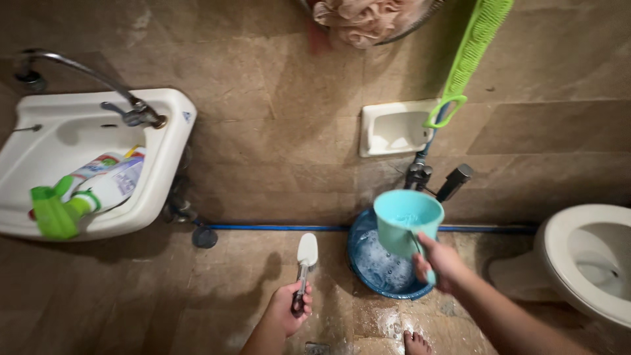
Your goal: The person cleans the bathroom floor by first pouring cleaning agents from bottles onto the tiles. They then use a brush to scrub the soapy floor and rinse the area by pouring water from a cup and a bucket.
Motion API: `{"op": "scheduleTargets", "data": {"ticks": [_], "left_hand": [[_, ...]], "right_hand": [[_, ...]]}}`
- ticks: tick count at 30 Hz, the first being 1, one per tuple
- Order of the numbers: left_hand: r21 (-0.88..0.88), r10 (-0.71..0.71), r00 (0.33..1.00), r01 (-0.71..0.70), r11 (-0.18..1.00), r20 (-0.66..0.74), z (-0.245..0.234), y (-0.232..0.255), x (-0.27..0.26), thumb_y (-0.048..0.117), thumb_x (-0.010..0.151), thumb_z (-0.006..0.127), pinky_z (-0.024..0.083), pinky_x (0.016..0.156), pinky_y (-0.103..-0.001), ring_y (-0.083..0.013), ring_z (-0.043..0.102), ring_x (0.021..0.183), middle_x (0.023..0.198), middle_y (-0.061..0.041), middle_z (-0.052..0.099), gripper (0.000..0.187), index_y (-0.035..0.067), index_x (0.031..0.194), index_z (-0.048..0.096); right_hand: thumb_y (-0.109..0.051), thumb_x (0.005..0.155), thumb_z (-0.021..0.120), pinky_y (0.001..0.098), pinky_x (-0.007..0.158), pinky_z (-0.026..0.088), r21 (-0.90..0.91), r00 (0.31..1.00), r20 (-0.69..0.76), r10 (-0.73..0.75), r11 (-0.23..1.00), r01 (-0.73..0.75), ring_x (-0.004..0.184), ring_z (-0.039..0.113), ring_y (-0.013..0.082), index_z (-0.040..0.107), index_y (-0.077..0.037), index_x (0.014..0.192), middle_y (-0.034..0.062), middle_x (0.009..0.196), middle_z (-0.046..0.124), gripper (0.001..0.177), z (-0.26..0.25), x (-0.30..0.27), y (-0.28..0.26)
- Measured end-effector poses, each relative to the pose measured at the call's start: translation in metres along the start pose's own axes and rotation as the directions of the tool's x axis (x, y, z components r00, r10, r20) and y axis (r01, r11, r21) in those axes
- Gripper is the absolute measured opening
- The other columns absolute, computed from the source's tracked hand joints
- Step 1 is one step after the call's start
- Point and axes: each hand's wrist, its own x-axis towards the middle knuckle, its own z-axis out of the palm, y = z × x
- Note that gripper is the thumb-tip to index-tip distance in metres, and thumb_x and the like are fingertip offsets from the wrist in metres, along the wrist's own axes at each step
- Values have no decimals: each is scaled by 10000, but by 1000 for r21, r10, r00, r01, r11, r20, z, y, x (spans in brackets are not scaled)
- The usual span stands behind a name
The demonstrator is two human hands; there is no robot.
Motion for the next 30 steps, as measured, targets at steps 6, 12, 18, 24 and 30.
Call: {"op": "scheduleTargets", "data": {"ticks": [6,12,18,24,30], "left_hand": [[69,-9,999,12,998,-36,-1,-4,21,226,1026,505,387,530,-304,-141,511,610,793,-32,582,184,63,1010,587],[167,-93,996,90,982,11,1,-30,67,213,980,522,342,469,-311,-138,484,545,741,-13,569,138,92,962,587],[521,-263,965,214,826,22,62,-67,88,314,965,547,361,479,-312,-136,500,553,730,-15,551,211,111,975,602],[602,-356,921,196,774,157,170,-104,70,264,982,556,352,480,-286,-122,497,561,759,-21,591,179,96,1000,615],[597,-375,915,219,772,149,225,-127,51,262,1014,539,358,493,-274,-120,497,585,776,-22,592,192,88,1019,620]], "right_hand": [[-433,1025,512,323,376,342,-1,995,-93,26,1000,-26,379,358,143,477,-49,889,40,540,438,409,-121,-21,103],[-389,1023,543,335,423,309,106,902,-419,103,992,-65,454,360,150,471,-109,945,69,620,461,299,-174,-31,123],[-346,1003,551,337,404,356,-139,913,-364,-184,980,142,447,414,183,515,-66,896,63,605,484,302,-159,-59,-20],[-402,1056,490,296,442,335,-36,906,-221,-360,932,361,416,367,114,499,-96,874,7,607,477,356,-108,-150,-163],[-392,1049,485,296,436,367,-27,877,-248,-413,907,419,414,386,102,505,-76,880,11,616,498,359,-133,-162,-140]]}}
